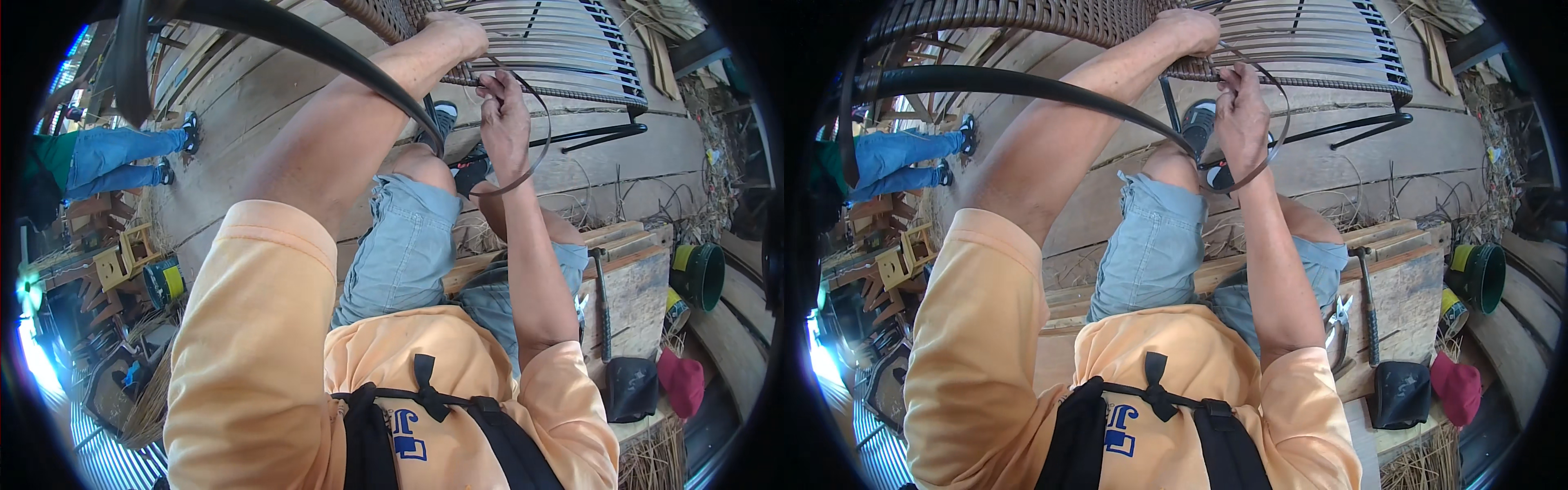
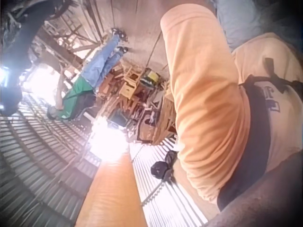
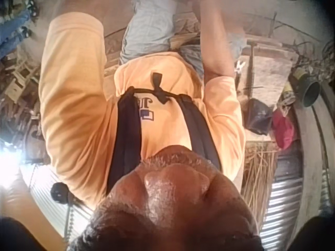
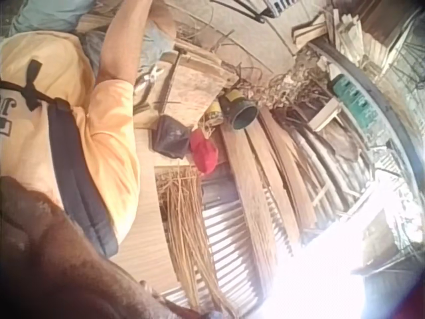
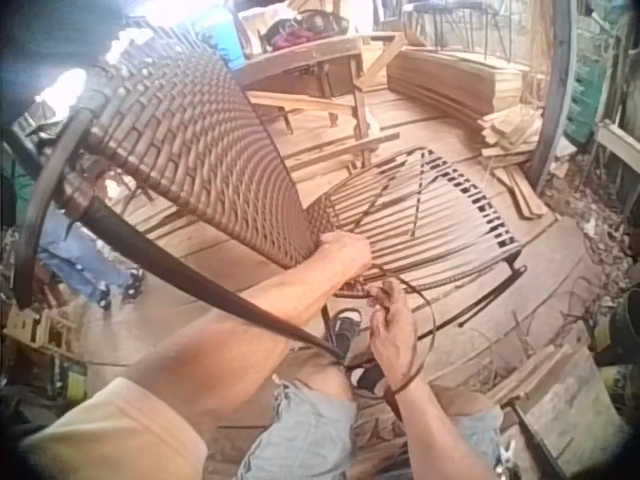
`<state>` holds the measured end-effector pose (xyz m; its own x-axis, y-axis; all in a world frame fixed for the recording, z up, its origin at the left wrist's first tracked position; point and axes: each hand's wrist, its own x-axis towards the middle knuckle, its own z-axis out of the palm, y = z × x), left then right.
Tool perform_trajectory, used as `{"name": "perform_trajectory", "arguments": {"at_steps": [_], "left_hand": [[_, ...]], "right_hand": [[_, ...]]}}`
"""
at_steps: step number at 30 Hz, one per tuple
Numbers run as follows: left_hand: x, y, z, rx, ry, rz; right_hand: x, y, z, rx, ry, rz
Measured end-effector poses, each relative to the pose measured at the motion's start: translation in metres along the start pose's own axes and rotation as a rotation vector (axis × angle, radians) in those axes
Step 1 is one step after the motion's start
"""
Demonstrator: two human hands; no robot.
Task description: Weaving the seat and back of a metal-framed chair using wicker-like strips.
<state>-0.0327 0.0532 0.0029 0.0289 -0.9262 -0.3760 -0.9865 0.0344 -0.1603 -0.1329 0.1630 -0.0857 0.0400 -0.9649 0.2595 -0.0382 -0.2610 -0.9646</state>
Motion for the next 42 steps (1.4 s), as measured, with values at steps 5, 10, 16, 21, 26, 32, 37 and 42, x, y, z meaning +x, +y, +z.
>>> {"name": "perform_trajectory", "arguments": {"at_steps": [5, 10, 16, 21, 26, 32, 37, 42], "left_hand": [[0.004, -0.001, 0.004, -0.044, 0.049, -0.022], [-0.005, -0.001, -0.005, 0.055, -0.057, 0.009], [-0.014, 0.000, -0.011, 0.065, 0.024, 0.067], [-0.007, -0.002, -0.003, 0.028, 0.084, 0.036], [-0.005, -0.003, -0.001, -0.049, 0.024, -0.025], [-0.038, 0.001, -0.009, -0.285, 0.181, -0.087], [-0.040, -0.015, 0.000, -0.625, 0.438, -0.005], [-0.117, -0.030, -0.018, -1.569, 0.127, 0.497]], "right_hand": [[-0.008, -0.005, 0.010, -0.106, 0.077, -0.047], [-0.008, -0.010, 0.010, -0.156, 0.084, -0.051], [0.000, -0.013, 0.002, -0.162, 0.029, -0.005], [0.016, 0.002, -0.023, 0.276, -0.177, 0.179], [-0.017, 0.000, -0.039, 0.687, 0.089, 0.597], [-0.092, 0.011, -0.085, 0.604, 0.175, 0.760], [-0.120, 0.003, -0.117, 0.710, 0.223, 0.699], [-0.111, -0.019, -0.127, 0.618, 0.368, 0.601]]}}
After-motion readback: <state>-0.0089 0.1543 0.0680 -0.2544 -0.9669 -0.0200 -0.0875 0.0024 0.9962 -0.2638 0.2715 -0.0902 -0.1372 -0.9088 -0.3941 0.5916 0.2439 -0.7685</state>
